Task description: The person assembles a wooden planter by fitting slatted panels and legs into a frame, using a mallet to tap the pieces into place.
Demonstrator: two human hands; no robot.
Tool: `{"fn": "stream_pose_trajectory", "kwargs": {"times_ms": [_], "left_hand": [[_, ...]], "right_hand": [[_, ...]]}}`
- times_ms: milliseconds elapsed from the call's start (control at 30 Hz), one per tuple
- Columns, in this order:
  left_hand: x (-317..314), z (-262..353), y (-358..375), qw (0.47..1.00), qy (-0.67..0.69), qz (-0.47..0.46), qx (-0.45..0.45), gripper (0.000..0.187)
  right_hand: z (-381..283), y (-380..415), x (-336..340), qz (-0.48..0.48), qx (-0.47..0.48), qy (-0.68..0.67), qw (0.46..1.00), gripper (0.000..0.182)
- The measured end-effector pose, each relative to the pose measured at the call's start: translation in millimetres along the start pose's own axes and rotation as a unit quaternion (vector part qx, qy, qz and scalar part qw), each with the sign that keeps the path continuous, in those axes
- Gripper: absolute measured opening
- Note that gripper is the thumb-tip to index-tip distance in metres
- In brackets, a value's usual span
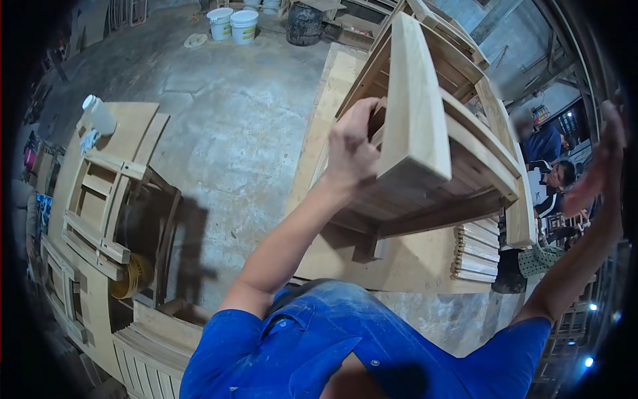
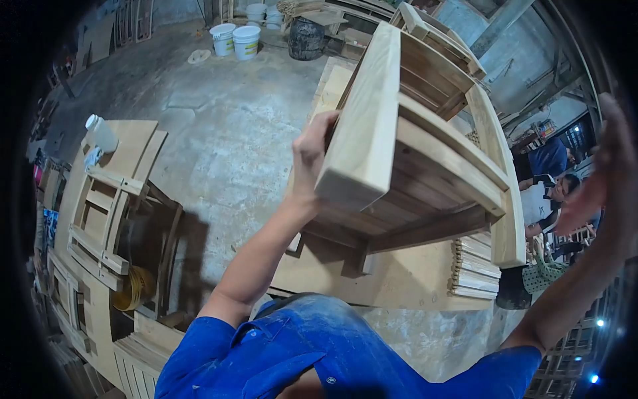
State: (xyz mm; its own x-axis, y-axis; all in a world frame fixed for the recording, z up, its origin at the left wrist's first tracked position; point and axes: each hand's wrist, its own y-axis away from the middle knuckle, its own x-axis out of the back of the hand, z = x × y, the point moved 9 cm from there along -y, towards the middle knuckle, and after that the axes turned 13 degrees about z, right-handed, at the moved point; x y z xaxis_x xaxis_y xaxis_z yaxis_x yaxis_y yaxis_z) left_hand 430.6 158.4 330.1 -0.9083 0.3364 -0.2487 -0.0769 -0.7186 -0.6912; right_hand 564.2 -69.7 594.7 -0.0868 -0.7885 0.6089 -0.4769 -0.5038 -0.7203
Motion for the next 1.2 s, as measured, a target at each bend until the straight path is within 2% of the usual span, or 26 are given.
{"fn": "stream_pose_trajectory", "kwargs": {"times_ms": [100, 133, 167, 233, 267, 300, 333, 367, 400, 467, 533, 567, 600, 633, 667, 700, 733, 800, 867, 933, 1000, 1033, 1067, 1100, 1133, 1200], "left_hand": [[-1, -3, 0, 0.999, 0.018, -0.013, 0.029, 0.047], [0, -6, -1, 0.999, 0.019, -0.011, 0.032, 0.047], [-3, -7, -1, 0.999, 0.032, -0.016, 0.026, 0.044], [-4, -1, -2, 1.000, 0.021, -0.008, -0.020, 0.037], [0, -3, -2, 1.000, 0.021, -0.003, -0.018, 0.037], [0, -5, -1, 1.000, 0.011, -0.015, -0.013, 0.035], [-2, -6, 1, 1.000, 0.002, -0.028, -0.008, 0.033], [-3, -7, 0, 0.999, 0.012, -0.012, -0.030, 0.036], [-3, -7, 1, 0.999, 0.015, -0.018, -0.029, 0.036], [-2, -8, 1, 0.997, 0.069, -0.035, 0.028, 0.041], [2, 9, 3, 0.999, 0.027, -0.025, -0.036, 0.048], [7, 18, 5, 0.997, 0.020, -0.010, -0.070, 0.052], [19, 26, 15, 0.994, -0.014, 0.023, -0.110, 0.055], [31, 34, 26, 0.986, -0.050, 0.058, -0.148, 0.058], [37, 51, 42, 0.979, -0.078, 0.033, -0.184, 0.059], [44, 67, 58, 0.970, -0.104, 0.010, -0.220, 0.060], [38, 84, 71, 0.964, -0.056, -0.027, -0.258, 0.058], [24, 119, 105, 0.938, 0.059, -0.063, -0.337, 0.054], [-26, 163, 91, 0.923, 0.006, -0.138, -0.360, 0.045], [-79, 180, 63, 0.913, -0.011, -0.150, -0.379, 0.043], [-121, 186, 41, 0.903, -0.079, -0.101, -0.411, 0.036], [-137, 188, 35, 0.897, -0.104, -0.087, -0.422, 0.035], [-162, 167, 33, 0.886, -0.217, -0.184, -0.367, 0.035], [-177, 141, 38, 0.852, -0.327, -0.278, -0.300, 0.037], [-180, 138, 43, 0.847, -0.334, -0.286, -0.300, 0.037], [-181, 141, 41, 0.852, -0.330, -0.256, -0.315, 0.043]], "right_hand": [[-26, 77, -84, -0.235, 0.073, 0.102, 0.964, 0.075], [-28, 85, -97, -0.275, 0.043, 0.088, 0.956, 0.075], [-30, 79, -96, -0.271, -0.010, 0.068, 0.960, 0.075], [-34, 67, -85, -0.160, -0.078, 0.059, 0.982, 0.073], [-18, 78, -69, -0.014, -0.155, -0.053, 0.986, 0.073], [-9, 83, -71, -0.017, -0.154, -0.050, 0.987, 0.073], [-16, 82, -70, -0.029, -0.012, 0.071, 0.997, 0.072], [-28, 88, -71, -0.041, 0.128, 0.188, 0.973, 0.071], [-37, 110, -93, -0.185, 0.087, 0.165, 0.965, 0.067], [-39, 109, -98, -0.198, 0.028, 0.108, 0.974, 0.060], [-37, 115, -90, -0.193, -0.119, 0.105, 0.968, 0.053], [-44, 131, -76, -0.108, 0.016, 0.088, 0.990, 0.045], [-27, 155, -68, -0.086, -0.041, 0.003, 0.995, 0.042], [-11, 186, -60, -0.087, -0.051, -0.007, 0.995, 0.044], [5, 218, -53, -0.087, -0.061, -0.017, 0.994, 0.046], [12, 248, -55, -0.062, 0.008, 0.014, 0.998, 0.045], [18, 279, -57, -0.030, 0.075, 0.049, 0.996, 0.045], [56, 329, -62, -0.010, 0.032, 0.042, 0.999, 0.045], [88, 363, -51, 0.024, 0.030, 0.135, 0.990, 0.042], [101, 362, -41, 0.059, 0.037, 0.113, 0.991, 0.039], [127, 361, -40, 0.039, 0.008, 0.209, 0.977, 0.027], [129, 346, -36, 0.076, 0.027, 0.209, 0.975, 0.024], [131, 327, -36, 0.112, 0.042, 0.208, 0.971, 0.022], [147, 315, -44, 0.111, 0.007, 0.208, 0.972, 0.021], [154, 311, -40, 0.137, -0.013, 0.150, 0.979, 0.023], [165, 324, -41, 0.115, -0.056, 0.104, 0.986, 0.032]]}}
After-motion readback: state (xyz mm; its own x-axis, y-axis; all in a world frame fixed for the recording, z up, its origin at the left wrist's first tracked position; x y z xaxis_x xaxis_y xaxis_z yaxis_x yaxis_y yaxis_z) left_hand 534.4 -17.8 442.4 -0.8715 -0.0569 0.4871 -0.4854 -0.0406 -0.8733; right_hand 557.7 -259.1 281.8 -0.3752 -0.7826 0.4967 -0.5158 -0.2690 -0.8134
